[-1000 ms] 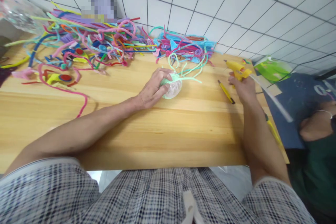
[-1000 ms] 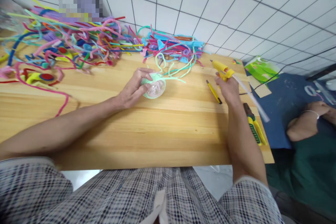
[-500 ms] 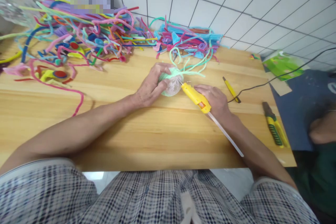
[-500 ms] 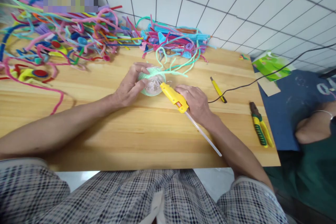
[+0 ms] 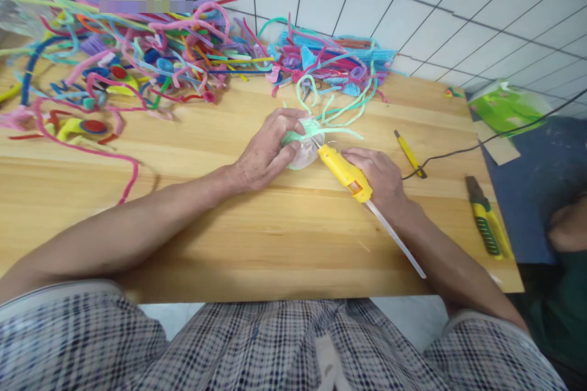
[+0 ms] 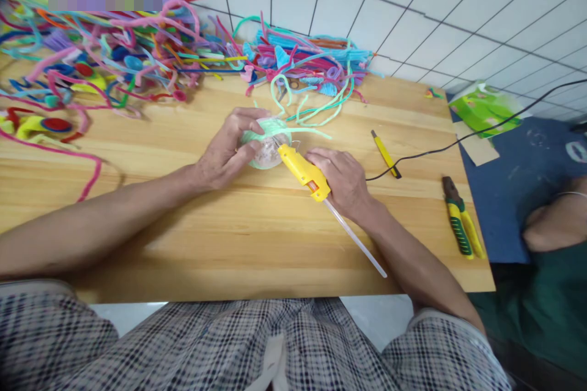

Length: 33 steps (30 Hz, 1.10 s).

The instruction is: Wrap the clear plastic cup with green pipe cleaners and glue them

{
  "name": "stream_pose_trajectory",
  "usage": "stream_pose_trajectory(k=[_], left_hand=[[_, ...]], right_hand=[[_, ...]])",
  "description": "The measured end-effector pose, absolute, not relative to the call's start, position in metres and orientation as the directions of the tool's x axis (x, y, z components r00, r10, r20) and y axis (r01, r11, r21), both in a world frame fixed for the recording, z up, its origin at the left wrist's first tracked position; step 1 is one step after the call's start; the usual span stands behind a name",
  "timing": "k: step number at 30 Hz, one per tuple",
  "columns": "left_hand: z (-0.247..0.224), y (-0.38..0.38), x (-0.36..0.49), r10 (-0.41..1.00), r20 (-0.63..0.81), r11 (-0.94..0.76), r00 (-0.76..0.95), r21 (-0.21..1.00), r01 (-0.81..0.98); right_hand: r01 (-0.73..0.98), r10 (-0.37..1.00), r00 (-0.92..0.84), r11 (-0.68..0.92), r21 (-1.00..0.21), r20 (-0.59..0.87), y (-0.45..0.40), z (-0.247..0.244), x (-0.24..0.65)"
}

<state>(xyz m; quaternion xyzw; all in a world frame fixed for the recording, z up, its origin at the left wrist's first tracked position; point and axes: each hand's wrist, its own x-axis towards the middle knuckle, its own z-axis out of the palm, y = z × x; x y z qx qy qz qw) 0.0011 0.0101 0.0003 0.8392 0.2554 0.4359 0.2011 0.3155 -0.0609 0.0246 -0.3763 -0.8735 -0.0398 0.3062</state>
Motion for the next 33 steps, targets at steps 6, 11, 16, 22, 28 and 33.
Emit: stream_pose_trajectory(k=[6, 11, 16, 22, 28, 33], left_hand=[[0.0036, 0.0101, 0.0006, 0.599, 0.629, -0.791, 0.496, 0.562, 0.242], [0.0065, 0.0104, 0.0007, 0.602, 0.615, -0.790, 0.509, 0.551, 0.269], [0.0089, 0.0108, -0.0013, 0.583, 0.618, -0.805, 0.528, 0.529, 0.269], [0.0081, 0.0121, -0.0007, 0.611, 0.590, -0.778, 0.528, 0.571, 0.261], [0.0078, 0.0118, 0.0013, 0.623, 0.591, -0.769, 0.513, 0.583, 0.263], [0.0068, 0.0137, 0.0005, 0.582, 0.631, -0.804, 0.513, 0.543, 0.243]], right_hand=[[0.682, 0.651, -0.524, 0.707, -0.188, 0.548, -0.0624, 0.0269, 0.3125], [0.709, 0.692, -0.515, 0.675, -0.202, 0.505, -0.0635, 0.0317, 0.3107], [0.705, 0.669, -0.518, 0.687, -0.177, 0.533, -0.0638, 0.0322, 0.3091], [0.735, 0.716, -0.479, 0.644, -0.215, 0.508, -0.0647, 0.0281, 0.3097], [0.748, 0.711, -0.468, 0.635, -0.194, 0.525, -0.0647, 0.0260, 0.3116], [0.713, 0.681, -0.478, 0.669, -0.208, 0.555, -0.0644, 0.0264, 0.3140]])
